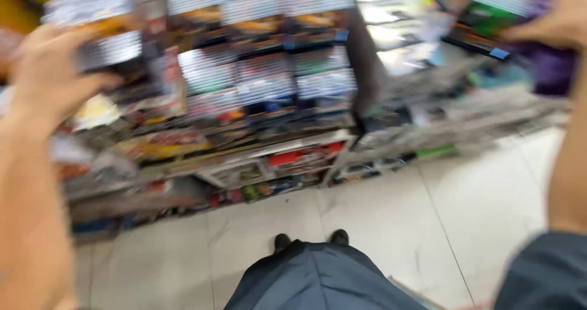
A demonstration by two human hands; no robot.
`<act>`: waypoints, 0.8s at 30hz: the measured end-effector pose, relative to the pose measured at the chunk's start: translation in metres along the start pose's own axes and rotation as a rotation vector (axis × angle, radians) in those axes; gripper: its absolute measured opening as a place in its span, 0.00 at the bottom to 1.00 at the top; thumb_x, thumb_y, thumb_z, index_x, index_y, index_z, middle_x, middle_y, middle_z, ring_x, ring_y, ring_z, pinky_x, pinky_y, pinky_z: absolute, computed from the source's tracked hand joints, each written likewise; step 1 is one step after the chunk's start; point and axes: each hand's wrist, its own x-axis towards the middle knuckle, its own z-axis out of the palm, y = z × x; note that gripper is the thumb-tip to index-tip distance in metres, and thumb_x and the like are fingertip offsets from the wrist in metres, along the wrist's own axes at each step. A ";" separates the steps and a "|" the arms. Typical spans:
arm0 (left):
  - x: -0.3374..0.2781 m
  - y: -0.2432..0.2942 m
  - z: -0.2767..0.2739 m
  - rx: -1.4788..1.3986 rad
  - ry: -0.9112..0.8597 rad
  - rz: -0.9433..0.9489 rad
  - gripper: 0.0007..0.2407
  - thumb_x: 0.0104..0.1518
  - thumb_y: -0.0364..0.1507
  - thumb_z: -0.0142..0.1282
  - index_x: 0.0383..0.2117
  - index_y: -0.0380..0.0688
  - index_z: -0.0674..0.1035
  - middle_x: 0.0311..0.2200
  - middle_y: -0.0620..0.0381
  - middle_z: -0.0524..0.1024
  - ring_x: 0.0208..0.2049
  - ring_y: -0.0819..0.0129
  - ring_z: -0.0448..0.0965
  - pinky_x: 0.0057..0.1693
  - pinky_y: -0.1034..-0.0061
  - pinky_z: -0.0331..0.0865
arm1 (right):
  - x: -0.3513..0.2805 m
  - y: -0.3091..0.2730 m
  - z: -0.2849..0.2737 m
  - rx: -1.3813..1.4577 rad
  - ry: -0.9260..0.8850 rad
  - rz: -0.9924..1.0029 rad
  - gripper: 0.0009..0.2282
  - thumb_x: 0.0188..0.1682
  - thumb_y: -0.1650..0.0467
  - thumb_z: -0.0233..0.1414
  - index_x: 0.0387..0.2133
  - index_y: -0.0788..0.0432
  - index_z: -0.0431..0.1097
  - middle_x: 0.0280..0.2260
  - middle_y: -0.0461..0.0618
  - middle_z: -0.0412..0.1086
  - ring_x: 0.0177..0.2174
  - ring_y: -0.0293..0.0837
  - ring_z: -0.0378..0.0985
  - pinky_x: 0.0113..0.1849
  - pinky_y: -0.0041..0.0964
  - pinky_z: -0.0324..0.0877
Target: The recorder is wiping down and organizing toy boxes on the shelves of a toy store using a purple cloth.
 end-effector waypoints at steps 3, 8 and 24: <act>-0.024 -0.071 0.073 -0.282 0.074 -0.032 0.25 0.49 0.26 0.72 0.53 0.33 0.75 0.51 0.41 0.74 0.55 0.51 0.74 0.66 0.61 0.68 | -0.013 -0.050 -0.030 -0.047 -0.028 0.140 0.38 0.37 0.47 0.65 0.56 0.61 0.74 0.47 0.71 0.75 0.41 0.67 0.78 0.42 0.55 0.72; -0.034 -0.101 0.120 -0.534 0.001 -0.293 0.30 0.53 0.30 0.67 0.63 0.41 0.68 0.52 0.45 0.74 0.53 0.54 0.76 0.62 0.62 0.70 | -0.013 -0.050 -0.019 -0.087 -0.162 0.379 0.37 0.43 0.45 0.65 0.48 0.68 0.76 0.43 0.74 0.76 0.40 0.66 0.80 0.43 0.54 0.74; 0.182 0.309 0.054 -0.349 0.222 0.658 0.19 0.59 0.32 0.72 0.51 0.33 0.79 0.54 0.43 0.75 0.60 0.47 0.74 0.66 0.57 0.65 | -0.155 -0.117 -0.106 0.203 0.590 0.043 0.21 0.46 0.69 0.68 0.48 0.67 0.73 0.47 0.59 0.77 0.47 0.49 0.81 0.52 0.41 0.74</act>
